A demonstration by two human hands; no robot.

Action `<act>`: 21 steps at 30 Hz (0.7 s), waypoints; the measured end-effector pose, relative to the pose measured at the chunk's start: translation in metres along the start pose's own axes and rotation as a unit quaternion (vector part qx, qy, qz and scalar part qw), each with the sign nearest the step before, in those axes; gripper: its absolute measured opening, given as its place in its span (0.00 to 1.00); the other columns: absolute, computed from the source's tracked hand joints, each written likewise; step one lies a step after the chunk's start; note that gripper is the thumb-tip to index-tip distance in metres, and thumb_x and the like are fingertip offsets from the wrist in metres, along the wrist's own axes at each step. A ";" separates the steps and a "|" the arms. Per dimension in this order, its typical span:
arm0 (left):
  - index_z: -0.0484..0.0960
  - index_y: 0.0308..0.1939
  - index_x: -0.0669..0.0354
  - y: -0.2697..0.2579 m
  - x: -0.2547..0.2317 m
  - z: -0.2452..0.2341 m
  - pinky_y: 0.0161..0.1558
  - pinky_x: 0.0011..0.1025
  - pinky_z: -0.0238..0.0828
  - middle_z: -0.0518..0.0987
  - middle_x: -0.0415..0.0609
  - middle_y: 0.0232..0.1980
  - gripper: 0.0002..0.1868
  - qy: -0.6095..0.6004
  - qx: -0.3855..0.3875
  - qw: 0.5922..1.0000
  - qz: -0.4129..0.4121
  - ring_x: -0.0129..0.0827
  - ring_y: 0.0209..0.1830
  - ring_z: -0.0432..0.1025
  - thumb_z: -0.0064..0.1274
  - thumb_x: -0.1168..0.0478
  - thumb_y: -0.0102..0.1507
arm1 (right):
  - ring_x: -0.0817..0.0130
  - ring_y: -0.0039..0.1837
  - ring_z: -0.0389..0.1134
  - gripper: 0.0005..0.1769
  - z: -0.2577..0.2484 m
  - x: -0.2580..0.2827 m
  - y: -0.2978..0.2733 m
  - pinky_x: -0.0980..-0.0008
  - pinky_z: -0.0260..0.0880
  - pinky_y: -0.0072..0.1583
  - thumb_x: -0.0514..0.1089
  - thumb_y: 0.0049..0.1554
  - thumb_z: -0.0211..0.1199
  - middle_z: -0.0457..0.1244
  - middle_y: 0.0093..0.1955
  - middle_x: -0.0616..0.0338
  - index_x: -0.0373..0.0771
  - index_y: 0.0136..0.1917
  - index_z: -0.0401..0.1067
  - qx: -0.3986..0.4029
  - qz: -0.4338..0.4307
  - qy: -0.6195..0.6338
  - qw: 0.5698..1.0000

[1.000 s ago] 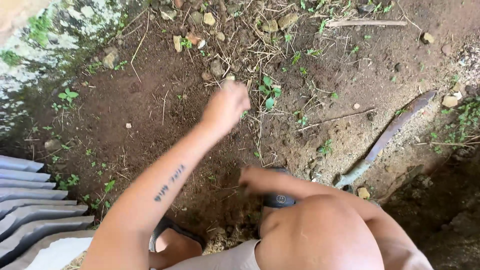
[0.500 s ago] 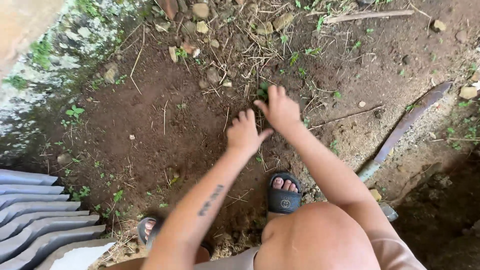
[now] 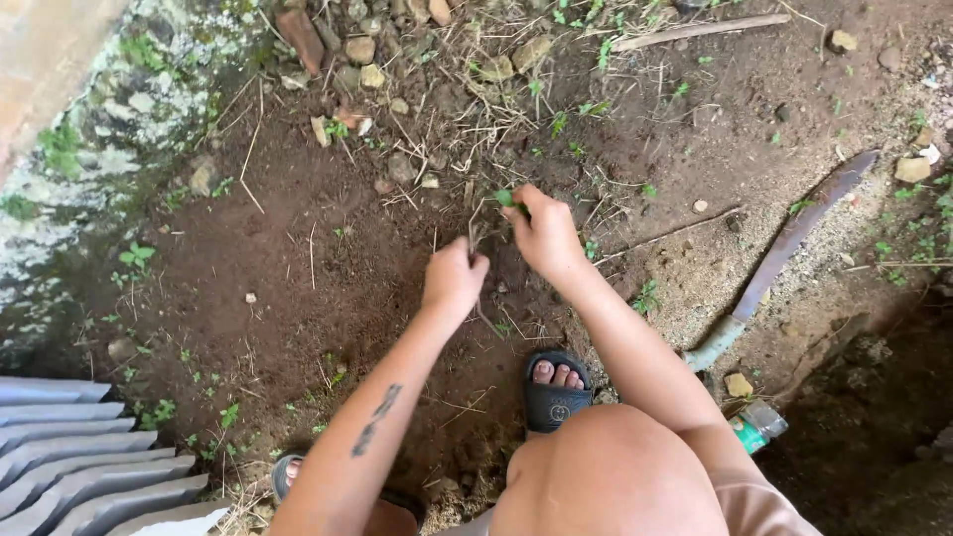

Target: Dig into the soil and remove weeds by hand and using a tool.

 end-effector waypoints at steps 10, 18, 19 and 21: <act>0.83 0.40 0.65 -0.001 -0.019 -0.270 0.33 0.30 0.73 0.82 0.55 0.36 0.06 -0.033 -0.276 0.934 0.223 0.33 0.32 0.76 0.52 0.67 0.70 | 0.47 0.76 0.54 0.40 -0.108 0.063 0.048 0.55 0.69 0.68 0.39 0.64 0.62 0.46 0.79 0.35 0.31 0.80 0.44 -0.124 -0.091 0.162 0.975; 0.59 0.75 0.79 -0.015 0.015 -0.235 0.65 0.55 0.65 0.68 0.73 0.67 0.45 0.183 -0.294 0.938 0.008 0.59 0.65 0.66 0.61 0.53 0.62 | 0.42 0.59 0.65 0.31 -0.176 -0.160 -0.209 0.47 0.67 0.60 0.54 0.61 0.72 0.62 0.57 0.38 0.29 0.63 0.65 -0.272 0.412 -0.253 0.832; 0.59 0.75 0.79 -0.011 0.024 -0.212 0.65 0.55 0.65 0.68 0.73 0.67 0.45 0.185 -0.297 0.937 0.007 0.59 0.65 0.66 0.61 0.53 0.62 | 0.42 0.59 0.65 0.31 -0.173 -0.174 -0.227 0.47 0.67 0.60 0.54 0.61 0.72 0.62 0.57 0.38 0.29 0.63 0.65 -0.273 0.411 -0.250 0.833; 0.62 0.72 0.71 -0.002 0.033 -0.148 0.70 0.54 0.60 0.64 0.67 0.74 0.42 0.298 -0.246 0.920 0.069 0.54 0.71 0.63 0.57 0.45 0.65 | 0.39 0.57 0.65 0.37 -0.167 -0.206 -0.273 0.45 0.67 0.54 0.55 0.57 0.75 0.60 0.57 0.35 0.25 0.63 0.61 -0.194 0.465 -0.330 0.799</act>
Point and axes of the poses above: each hand's wrist, its own y-axis towards the middle knuckle, its own z-axis out of the palm, x = y × z, the point moved 8 cm from there along y, towards the middle knuckle
